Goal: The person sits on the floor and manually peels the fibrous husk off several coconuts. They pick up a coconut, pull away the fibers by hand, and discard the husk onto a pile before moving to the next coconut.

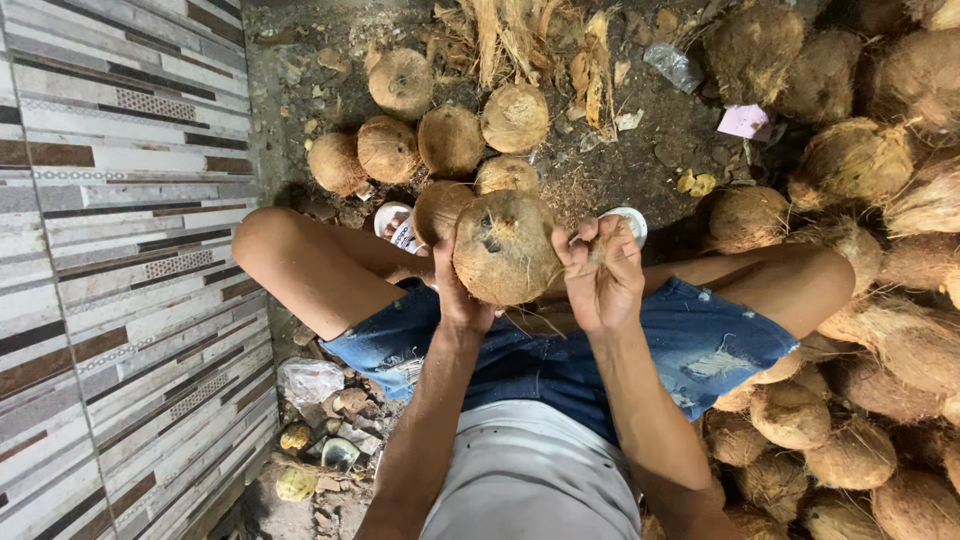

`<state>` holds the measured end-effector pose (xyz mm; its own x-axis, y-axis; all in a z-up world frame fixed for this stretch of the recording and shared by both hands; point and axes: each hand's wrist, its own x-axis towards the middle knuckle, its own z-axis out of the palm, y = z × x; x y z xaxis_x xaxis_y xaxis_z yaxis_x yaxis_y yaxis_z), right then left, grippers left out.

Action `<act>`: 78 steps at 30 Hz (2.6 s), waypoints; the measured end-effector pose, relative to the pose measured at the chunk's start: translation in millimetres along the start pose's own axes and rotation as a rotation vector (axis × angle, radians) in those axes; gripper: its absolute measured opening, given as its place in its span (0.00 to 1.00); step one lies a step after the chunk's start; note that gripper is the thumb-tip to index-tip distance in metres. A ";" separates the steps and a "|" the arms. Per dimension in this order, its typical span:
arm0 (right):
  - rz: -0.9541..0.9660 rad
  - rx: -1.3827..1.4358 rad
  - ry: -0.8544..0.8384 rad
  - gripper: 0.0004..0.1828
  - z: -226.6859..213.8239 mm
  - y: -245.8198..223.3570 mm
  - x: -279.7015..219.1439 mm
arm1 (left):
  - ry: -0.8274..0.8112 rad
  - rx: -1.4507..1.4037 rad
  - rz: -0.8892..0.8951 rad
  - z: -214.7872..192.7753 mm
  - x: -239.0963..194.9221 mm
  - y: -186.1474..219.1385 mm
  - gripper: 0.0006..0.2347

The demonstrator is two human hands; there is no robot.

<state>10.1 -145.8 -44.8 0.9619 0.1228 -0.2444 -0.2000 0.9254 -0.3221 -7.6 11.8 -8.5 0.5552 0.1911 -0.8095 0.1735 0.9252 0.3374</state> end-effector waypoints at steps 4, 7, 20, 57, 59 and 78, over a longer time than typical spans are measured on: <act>-0.047 -0.179 -0.035 0.09 18.5 -7.7 3.7 | 0.044 -0.010 -0.021 4.3 4.2 6.3 0.30; -0.093 -0.341 -0.032 0.10 37.7 -19.4 -6.9 | 0.045 -0.125 -0.022 35.1 -17.6 18.3 0.29; 0.308 -2.080 -0.142 0.20 66.9 -29.7 -19.3 | 0.060 -0.091 0.058 19.3 4.9 34.9 0.30; -0.344 -0.529 0.103 0.18 45.5 -13.8 9.5 | -0.167 0.220 -0.150 -40.3 27.6 -20.9 0.34; -0.371 -0.495 0.158 0.16 40.7 -18.4 13.2 | -0.146 0.194 -0.158 -46.4 32.4 -18.6 0.34; 0.279 -1.093 0.147 0.21 -19.8 16.9 20.8 | 0.070 0.167 -0.072 -58.7 45.4 9.4 0.35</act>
<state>23.0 -134.7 -73.4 0.8413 0.1655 -0.5147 -0.5289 0.0554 -0.8468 -28.5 48.3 -70.2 0.4798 0.1538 -0.8638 0.3468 0.8711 0.3477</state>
